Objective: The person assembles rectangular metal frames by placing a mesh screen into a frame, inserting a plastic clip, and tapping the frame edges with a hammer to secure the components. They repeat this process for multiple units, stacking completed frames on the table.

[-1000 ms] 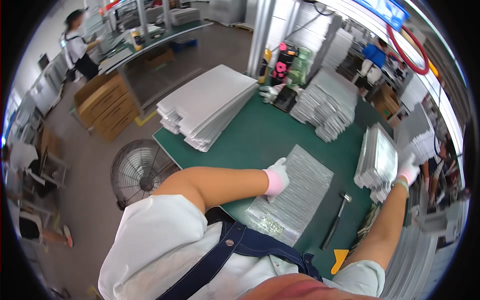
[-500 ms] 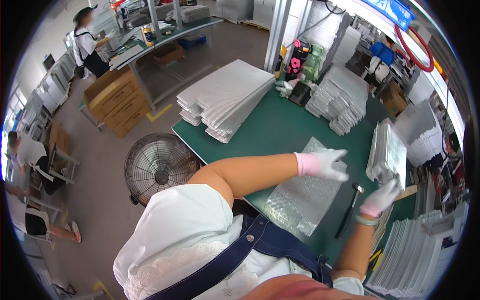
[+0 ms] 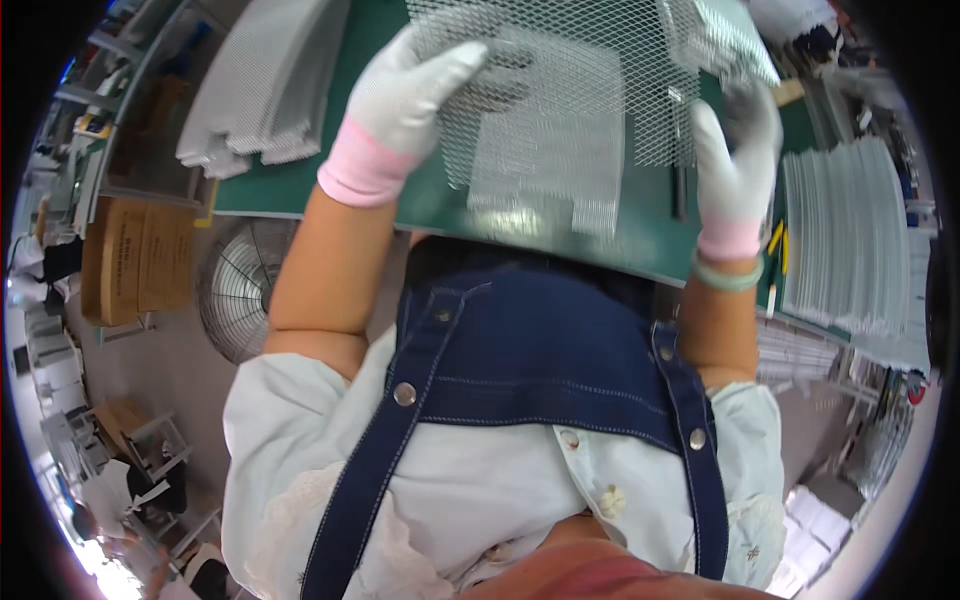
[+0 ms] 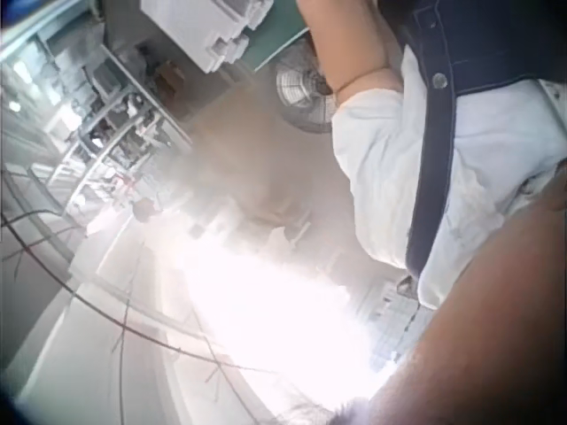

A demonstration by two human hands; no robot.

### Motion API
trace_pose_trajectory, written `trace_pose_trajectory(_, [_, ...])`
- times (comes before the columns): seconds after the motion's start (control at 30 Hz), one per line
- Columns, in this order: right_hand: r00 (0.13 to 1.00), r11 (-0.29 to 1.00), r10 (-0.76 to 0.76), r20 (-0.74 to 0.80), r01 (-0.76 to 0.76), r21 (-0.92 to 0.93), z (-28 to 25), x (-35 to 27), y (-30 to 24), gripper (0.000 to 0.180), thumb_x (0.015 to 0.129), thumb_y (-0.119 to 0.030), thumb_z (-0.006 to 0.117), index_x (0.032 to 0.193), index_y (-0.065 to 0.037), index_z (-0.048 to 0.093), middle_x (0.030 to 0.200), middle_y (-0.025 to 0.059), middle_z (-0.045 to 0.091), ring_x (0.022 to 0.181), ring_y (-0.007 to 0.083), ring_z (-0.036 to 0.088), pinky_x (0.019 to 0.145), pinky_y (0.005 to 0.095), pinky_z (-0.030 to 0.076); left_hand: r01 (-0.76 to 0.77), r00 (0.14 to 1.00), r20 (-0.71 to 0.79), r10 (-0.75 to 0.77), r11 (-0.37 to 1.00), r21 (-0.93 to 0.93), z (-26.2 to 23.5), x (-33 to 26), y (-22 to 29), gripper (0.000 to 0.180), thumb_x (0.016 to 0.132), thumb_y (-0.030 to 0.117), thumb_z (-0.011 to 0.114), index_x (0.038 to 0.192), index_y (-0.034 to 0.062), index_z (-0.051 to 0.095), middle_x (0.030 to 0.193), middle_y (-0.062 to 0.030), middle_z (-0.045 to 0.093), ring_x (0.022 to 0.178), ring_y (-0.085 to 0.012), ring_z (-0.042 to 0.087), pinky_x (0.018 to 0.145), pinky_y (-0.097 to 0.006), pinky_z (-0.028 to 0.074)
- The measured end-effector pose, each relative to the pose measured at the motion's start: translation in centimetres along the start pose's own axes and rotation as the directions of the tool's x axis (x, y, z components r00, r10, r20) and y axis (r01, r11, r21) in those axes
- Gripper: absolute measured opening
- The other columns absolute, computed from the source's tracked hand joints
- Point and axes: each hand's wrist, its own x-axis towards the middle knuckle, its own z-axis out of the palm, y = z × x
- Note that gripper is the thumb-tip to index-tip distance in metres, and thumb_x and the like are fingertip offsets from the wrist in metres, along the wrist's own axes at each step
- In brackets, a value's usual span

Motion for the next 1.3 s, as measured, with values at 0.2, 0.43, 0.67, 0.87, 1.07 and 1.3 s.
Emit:
trace_pose_trajectory(0.2, [0.792,0.839,0.54,0.285,-0.532,-0.114,1.9,-7.9,2.2,0.066,0.086,-0.029,0.075,0.133,0.006,0.047,0.086,0.008,0.065,0.072,0.0131,0.06,0.068,0.0273,0.05,0.27,0.938,-0.341,0.061,0.488,0.83,-0.2,-2.6,-7.5,0.079,0.077,0.044,0.081,0.128,-0.0076,0.049,0.088,-0.0119,0.068,0.078,-0.0209,0.066,0.074,-0.033,0.054])
trace_pose_trajectory(0.43, [0.708,0.75,0.627,0.325,-0.437,-0.496,3.2,-11.5,4.3,0.075,0.087,-0.043,0.069,0.136,0.005,0.039,0.098,0.0256,0.067,0.094,0.0387,0.066,0.084,0.0419,0.051,0.322,0.945,-0.298,-0.134,0.235,0.917,-0.5,-2.2,-12.2,0.083,0.082,0.057,0.069,0.131,-0.0063,0.047,0.098,-0.0223,0.069,0.094,-0.0367,0.067,0.081,-0.043,0.054])
trace_pose_trajectory(0.67, [0.642,0.682,0.673,0.367,-0.348,-0.644,4.2,-11.6,5.7,0.072,0.089,-0.044,0.065,0.135,0.006,0.04,0.108,0.0295,0.066,0.103,0.0414,0.064,0.089,0.0445,0.05,0.397,0.88,-0.356,-0.314,0.075,0.915,-0.1,-2.1,-14.4,0.08,0.084,0.058,0.065,0.13,-0.0054,0.046,0.101,-0.0258,0.068,0.098,-0.0382,0.066,0.085,-0.045,0.053])
trace_pose_trajectory(0.87, [0.616,0.715,0.668,0.418,-0.374,-0.591,3.6,-11.2,7.3,0.071,0.087,-0.041,0.067,0.134,0.006,0.043,0.11,0.0285,0.066,0.105,0.0404,0.064,0.091,0.0433,0.05,0.393,0.874,-0.339,-0.348,0.096,0.915,-0.3,-1.9,-14.1,0.072,0.086,0.055,0.065,0.122,-0.0058,0.049,0.102,-0.0253,0.068,0.097,-0.0386,0.067,0.083,-0.045,0.054])
trace_pose_trajectory(1.07, [0.544,0.696,0.708,0.45,-0.433,-0.573,3.5,-10.3,7.8,0.069,0.086,-0.038,0.07,0.133,0.006,0.044,0.108,0.0267,0.066,0.104,0.0382,0.065,0.093,0.041,0.05,0.441,0.796,-0.366,-0.482,0.048,0.896,0.5,-0.7,-12.6,0.076,0.084,0.048,0.069,0.128,-0.0097,0.047,0.107,-0.0268,0.067,0.102,-0.0386,0.065,0.089,-0.043,0.052])
trace_pose_trajectory(1.3, [0.492,0.672,0.738,0.461,-0.593,-0.443,2.8,-10.2,9.1,0.068,0.084,-0.034,0.073,0.131,0.008,0.047,0.103,0.0234,0.068,0.097,0.0338,0.067,0.089,0.0381,0.051,0.447,0.871,-0.297,-0.39,0.381,0.809,-1.7,-1.2,-13.6,0.079,0.079,0.042,0.074,0.131,-0.0121,0.047,0.113,-0.0266,0.065,0.106,-0.0363,0.065,0.093,-0.039,0.051])
